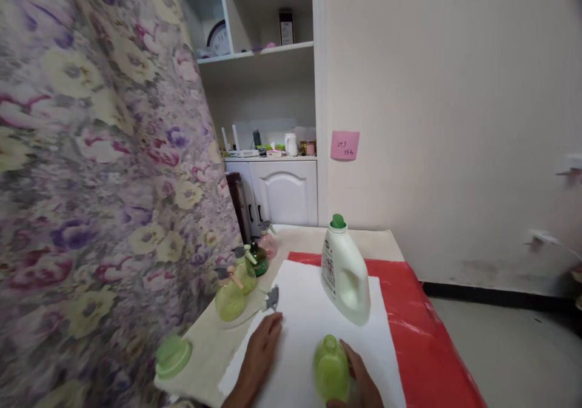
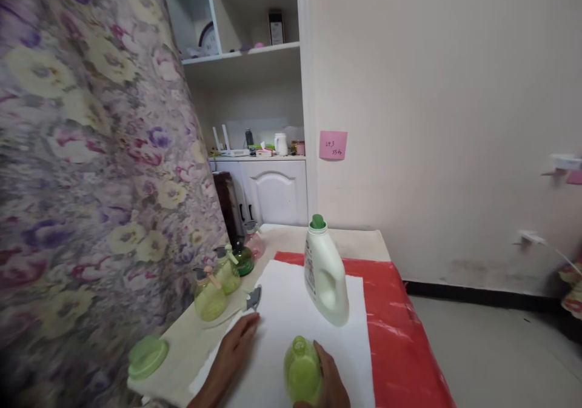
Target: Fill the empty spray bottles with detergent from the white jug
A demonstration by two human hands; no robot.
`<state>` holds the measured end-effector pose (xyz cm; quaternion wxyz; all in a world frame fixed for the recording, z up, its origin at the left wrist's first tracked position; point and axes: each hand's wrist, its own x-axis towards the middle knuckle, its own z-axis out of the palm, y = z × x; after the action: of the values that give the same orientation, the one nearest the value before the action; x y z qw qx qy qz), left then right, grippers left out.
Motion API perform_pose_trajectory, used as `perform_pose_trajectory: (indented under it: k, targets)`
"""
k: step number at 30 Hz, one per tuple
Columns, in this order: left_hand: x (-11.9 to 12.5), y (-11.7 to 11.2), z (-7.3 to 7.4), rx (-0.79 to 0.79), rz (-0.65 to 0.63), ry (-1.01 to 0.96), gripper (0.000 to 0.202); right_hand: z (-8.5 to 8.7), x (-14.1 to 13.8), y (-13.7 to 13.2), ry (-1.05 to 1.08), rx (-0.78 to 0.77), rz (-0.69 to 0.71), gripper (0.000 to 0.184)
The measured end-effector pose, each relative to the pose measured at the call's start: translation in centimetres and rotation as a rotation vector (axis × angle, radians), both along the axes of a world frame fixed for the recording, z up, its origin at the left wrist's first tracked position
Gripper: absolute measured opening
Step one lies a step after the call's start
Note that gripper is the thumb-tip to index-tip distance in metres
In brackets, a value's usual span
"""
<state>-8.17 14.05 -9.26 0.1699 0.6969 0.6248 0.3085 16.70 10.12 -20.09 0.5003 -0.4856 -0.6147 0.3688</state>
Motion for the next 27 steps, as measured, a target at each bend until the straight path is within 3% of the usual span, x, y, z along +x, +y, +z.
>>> perform_pose_trajectory:
  k: [6, 11, 13, 20, 27]
  targets:
    - [-1.9, 5.3, 0.5, -0.042, 0.179, 0.378, 0.043, -1.6, -0.1, 1.0, 0.109, -0.053, 0.058, 0.100]
    - [-1.3, 6.7, 1.2, -0.104, 0.228, 0.550, 0.019, -1.8, -0.2, 1.3, 0.093, -0.060, 0.063, 0.097]
    - [-1.0, 6.7, 2.0, -0.106, 0.231, 0.568, 0.019, -1.4, -0.3, 1.2, 0.072, -0.044, 0.072, 0.096]
    - [0.7, 3.8, 5.4, -0.024, 0.137, 0.398, 0.032, 0.5, -0.7, 0.2, -0.019, -0.016, 0.046, 0.097]
    - [2.4, -1.0, 10.6, 0.090, -0.008, -0.078, 0.027, 2.0, -0.5, -0.4, -0.108, -0.042, 0.078, 0.094]
